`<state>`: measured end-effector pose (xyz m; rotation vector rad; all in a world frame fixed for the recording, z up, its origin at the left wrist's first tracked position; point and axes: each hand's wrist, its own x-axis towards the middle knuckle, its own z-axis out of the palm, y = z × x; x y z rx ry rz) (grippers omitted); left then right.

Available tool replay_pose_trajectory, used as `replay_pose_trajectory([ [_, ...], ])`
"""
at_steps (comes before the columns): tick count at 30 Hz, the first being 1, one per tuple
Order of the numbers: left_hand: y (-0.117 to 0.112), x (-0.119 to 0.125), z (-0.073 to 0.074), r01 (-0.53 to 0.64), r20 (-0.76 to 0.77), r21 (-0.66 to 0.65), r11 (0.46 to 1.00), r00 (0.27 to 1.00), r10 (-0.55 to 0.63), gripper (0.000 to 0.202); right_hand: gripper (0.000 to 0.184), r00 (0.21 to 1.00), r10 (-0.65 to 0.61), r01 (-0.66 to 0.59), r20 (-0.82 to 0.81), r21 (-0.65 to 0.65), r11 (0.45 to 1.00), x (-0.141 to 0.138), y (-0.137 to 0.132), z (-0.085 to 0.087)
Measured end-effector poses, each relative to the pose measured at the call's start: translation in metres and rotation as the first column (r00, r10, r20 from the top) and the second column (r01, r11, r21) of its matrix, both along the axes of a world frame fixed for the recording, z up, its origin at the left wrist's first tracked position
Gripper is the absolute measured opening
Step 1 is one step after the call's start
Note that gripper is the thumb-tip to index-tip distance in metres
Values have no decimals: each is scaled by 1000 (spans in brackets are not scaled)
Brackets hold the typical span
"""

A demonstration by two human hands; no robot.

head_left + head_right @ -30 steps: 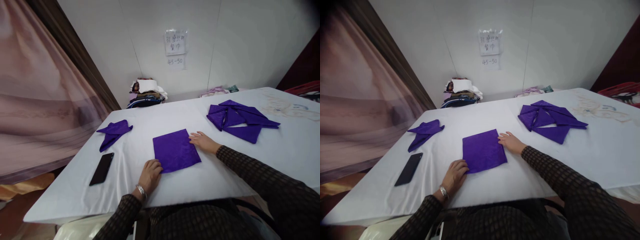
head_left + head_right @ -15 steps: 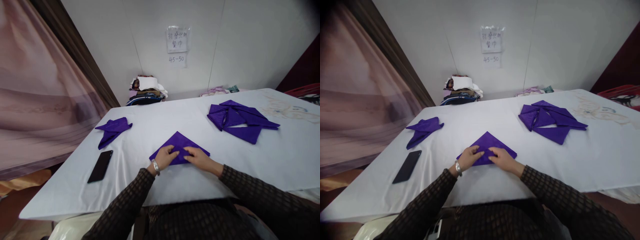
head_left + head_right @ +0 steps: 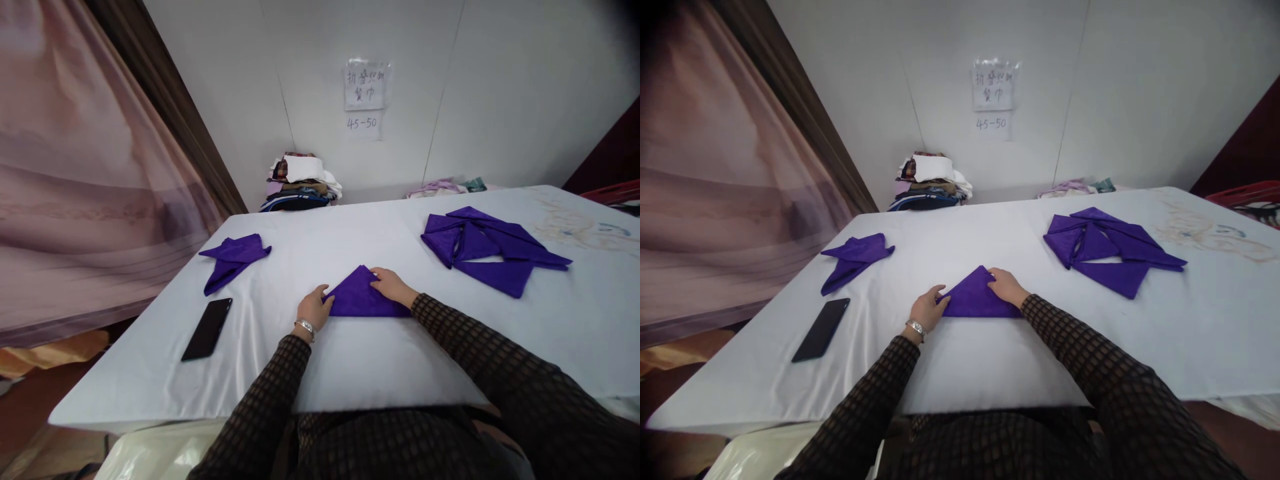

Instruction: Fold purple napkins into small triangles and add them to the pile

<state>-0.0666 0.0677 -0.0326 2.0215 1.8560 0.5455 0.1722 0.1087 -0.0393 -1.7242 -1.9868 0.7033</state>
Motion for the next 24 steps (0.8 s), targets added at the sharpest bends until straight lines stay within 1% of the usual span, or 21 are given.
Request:
replay_pose_trajectory([
  [5,0,0,-9,-24,5,51,998,1000,24,31,45,998,-19,18,68,14,1000,-1,1,0],
  [12,1,0,-17,-11,-14,91,996,1000,12,32,49,988,31,-46,151,98,994,-1,2,-2],
  [16,1,0,-19,-10,-24,102,995,1000,13,32,47,989,53,-70,140,121,990,-2,4,-3],
  [20,2,-1,-22,-9,-35,108,994,999,12,32,43,982,56,-78,179,118,990,-2,5,-5],
  [24,2,-3,-19,9,-105,154,988,994,8,31,39,977,45,-77,209,150,986,-3,6,-9],
])
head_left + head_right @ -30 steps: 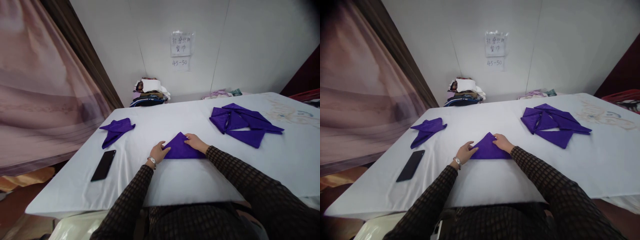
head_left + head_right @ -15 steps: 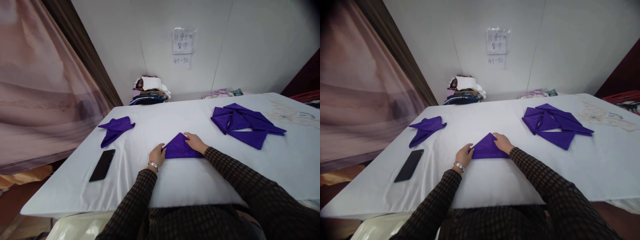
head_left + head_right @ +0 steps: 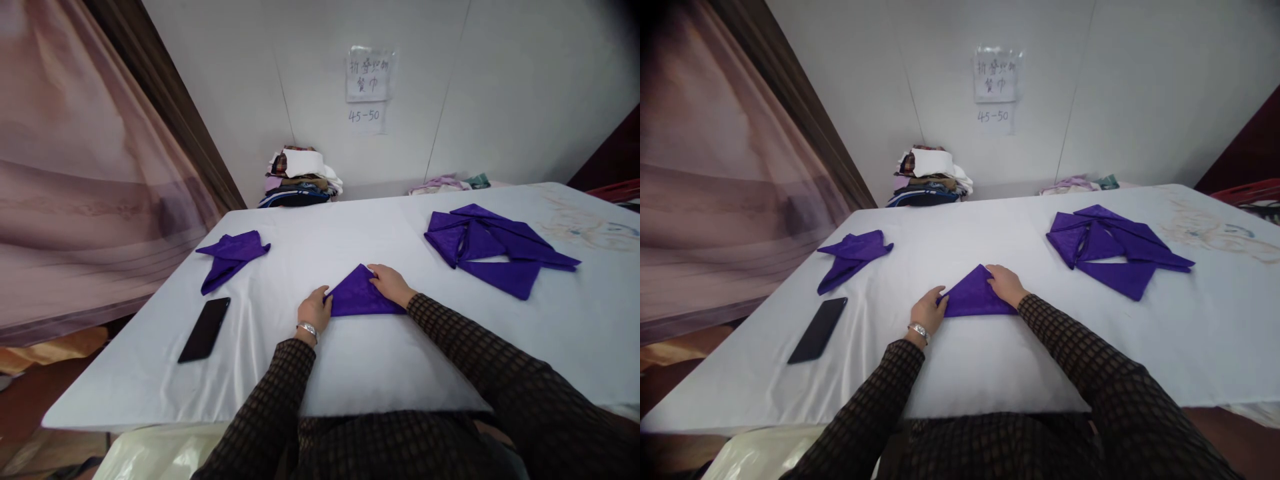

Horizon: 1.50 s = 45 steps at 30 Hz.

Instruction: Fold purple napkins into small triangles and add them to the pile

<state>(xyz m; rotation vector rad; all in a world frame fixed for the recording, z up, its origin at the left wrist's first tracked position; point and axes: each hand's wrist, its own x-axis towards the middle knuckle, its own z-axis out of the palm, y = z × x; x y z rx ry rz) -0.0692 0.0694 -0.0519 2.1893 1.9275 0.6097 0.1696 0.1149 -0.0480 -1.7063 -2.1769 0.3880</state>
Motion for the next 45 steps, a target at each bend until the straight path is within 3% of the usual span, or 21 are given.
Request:
replay_pose_trajectory([
  [3,-6,7,8,84,-76,147,986,994,-73,29,38,1000,-3,3,15,4,1000,0,0,-2],
  [5,-11,18,11,223,-104,230,947,973,-204,30,37,1000,1,-2,29,11,1000,1,0,-1],
  [9,-19,44,5,464,-166,160,871,883,-439,45,35,996,-1,-1,91,19,1000,4,-1,8],
  [12,-17,53,-7,449,-205,21,893,876,-436,60,35,992,1,-8,129,55,998,-1,-10,19],
  [16,-13,52,-17,446,-247,-61,893,860,-446,63,38,958,288,-284,-7,142,948,-29,-41,26],
  [18,-12,50,-19,461,-287,-83,884,838,-464,60,48,917,397,-390,-48,117,914,-45,-59,24],
  [21,-12,49,-19,473,-334,-114,874,810,-482,62,64,912,405,-404,-64,28,914,-57,-75,15],
  [25,-12,50,-17,451,-310,-130,883,827,-469,64,75,924,382,-382,-7,-11,924,-34,-76,1],
  [30,-14,54,-10,411,-265,-108,905,866,-425,69,68,913,383,-391,139,39,920,27,-79,-9],
  [34,-14,53,-10,415,-249,-109,903,868,-429,71,63,922,327,-340,207,29,940,74,-88,-14],
  [37,-13,52,-14,423,-245,-90,902,868,-431,71,63,934,256,-272,249,29,962,94,-96,-15],
  [41,-13,52,-14,424,-243,-93,901,868,-433,71,67,938,212,-255,274,133,958,79,-102,-4],
  [45,-14,53,-12,422,-245,-112,900,866,-436,72,70,890,394,-431,231,141,891,31,-101,4],
])
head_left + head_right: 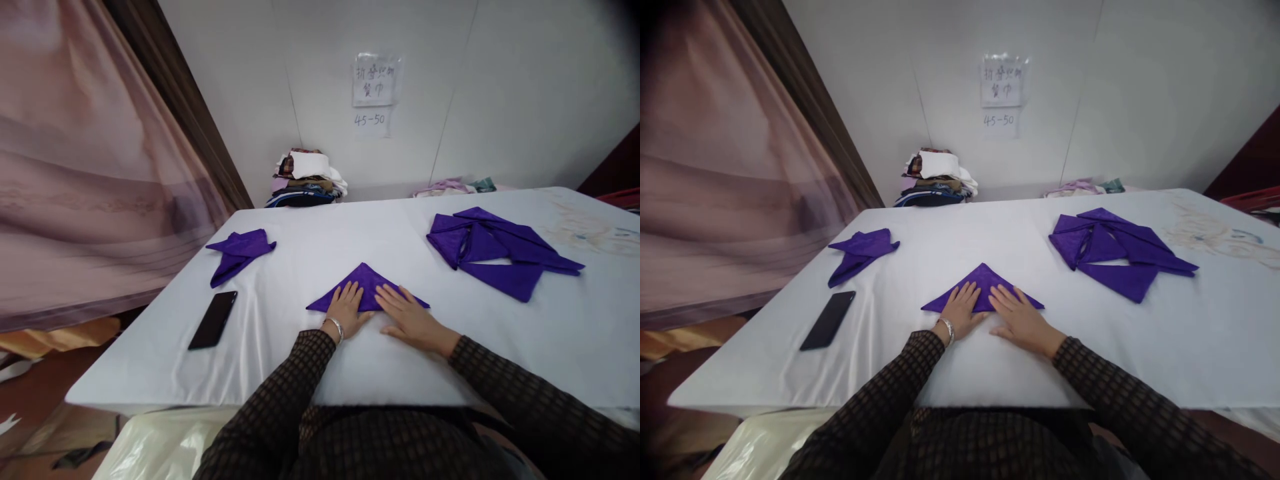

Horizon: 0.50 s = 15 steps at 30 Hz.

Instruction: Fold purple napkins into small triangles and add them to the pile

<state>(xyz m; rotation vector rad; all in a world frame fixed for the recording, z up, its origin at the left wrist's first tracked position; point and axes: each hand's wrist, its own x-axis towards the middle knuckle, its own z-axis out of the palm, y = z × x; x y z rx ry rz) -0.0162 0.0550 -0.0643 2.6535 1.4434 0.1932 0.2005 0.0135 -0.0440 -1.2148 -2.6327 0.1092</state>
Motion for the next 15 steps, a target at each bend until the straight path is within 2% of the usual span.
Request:
replay_pose_trajectory([
  [2,0,0,-1,0,1,3,1000,1000,0,71,71,999,52,-53,-13,-49,997,-15,4,-3],
  [4,0,-1,-2,0,4,4,1000,1000,0,71,70,999,50,-51,-11,-95,994,-17,9,-10],
  [8,0,-2,-5,5,15,10,1000,1000,-5,73,65,1000,3,-2,13,-108,994,11,14,-23],
  [11,0,0,-6,6,19,10,1000,1000,-6,75,62,999,-26,29,34,-92,995,34,11,-27],
  [15,0,-5,-3,28,16,-10,1000,999,-28,73,61,999,-40,42,31,-88,995,44,7,-28],
])
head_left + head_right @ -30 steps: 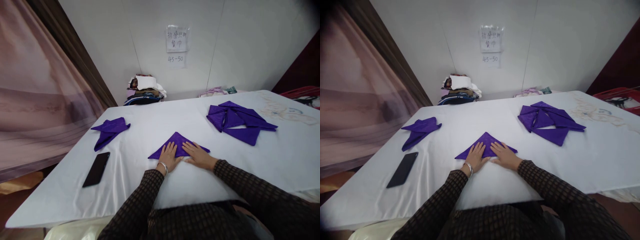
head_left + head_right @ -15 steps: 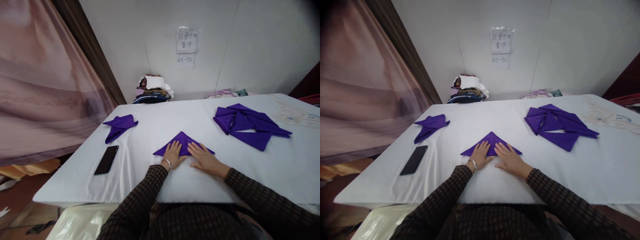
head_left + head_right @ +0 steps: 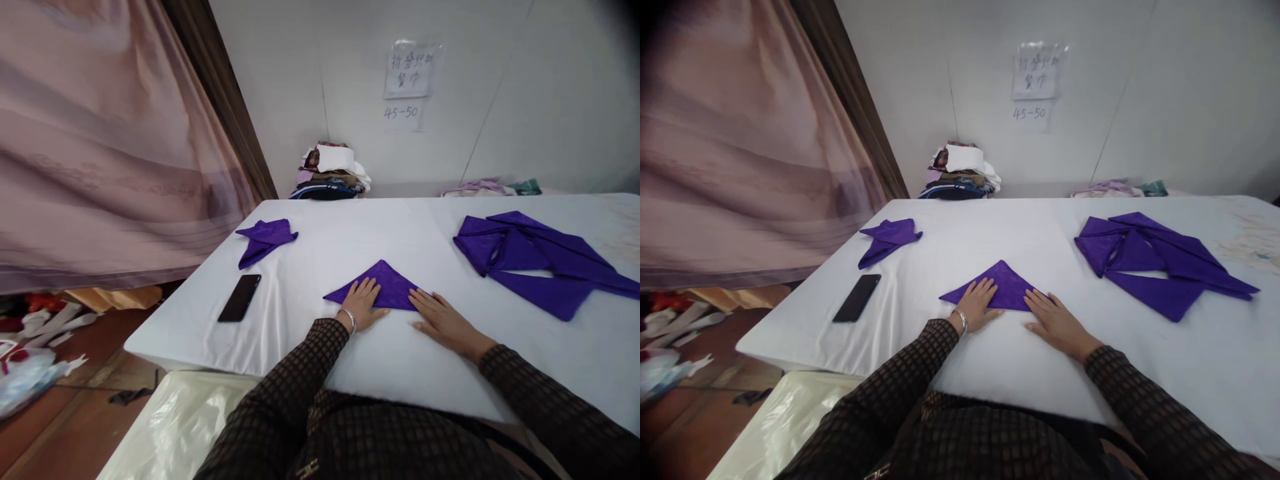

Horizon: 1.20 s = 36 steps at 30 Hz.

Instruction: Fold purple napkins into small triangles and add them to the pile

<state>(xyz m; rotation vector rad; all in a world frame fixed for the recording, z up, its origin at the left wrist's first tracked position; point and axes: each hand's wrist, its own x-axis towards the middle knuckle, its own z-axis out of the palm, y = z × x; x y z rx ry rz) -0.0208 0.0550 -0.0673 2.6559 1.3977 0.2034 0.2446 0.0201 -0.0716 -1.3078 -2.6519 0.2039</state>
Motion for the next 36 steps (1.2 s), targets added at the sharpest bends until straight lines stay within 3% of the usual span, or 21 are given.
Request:
replay_pose_trajectory([
  [4,-5,-28,7,-5,8,-20,1000,1000,5,68,62,1000,-2,2,3,-5,1000,-2,1,0],
  [10,-16,-94,13,-194,-36,-61,979,981,192,61,61,1000,4,-4,-11,-11,1000,-2,1,1],
  [14,-18,-114,15,-323,-98,-62,944,944,316,62,60,1000,-11,11,-16,-33,999,-3,1,4],
  [16,-21,-108,20,-413,-103,-12,911,906,410,66,61,1000,-16,15,-21,-44,999,-4,0,5],
  [18,-26,-92,26,-408,-64,78,910,908,413,68,62,1000,-16,15,-20,-53,998,-5,0,6],
  [22,-33,-49,33,-97,-6,146,985,995,99,64,63,1000,-25,24,-15,-66,998,-7,1,9],
  [25,-25,-32,26,-11,-2,63,998,1000,12,61,62,999,-39,37,-19,-74,997,-7,-1,10],
  [31,-9,-38,11,-29,11,-49,998,1000,29,66,61,998,-61,60,-17,-50,997,-9,-4,7],
  [36,-13,-39,7,-10,31,-20,1000,999,10,69,62,998,21,-17,-55,63,998,-45,12,15],
])
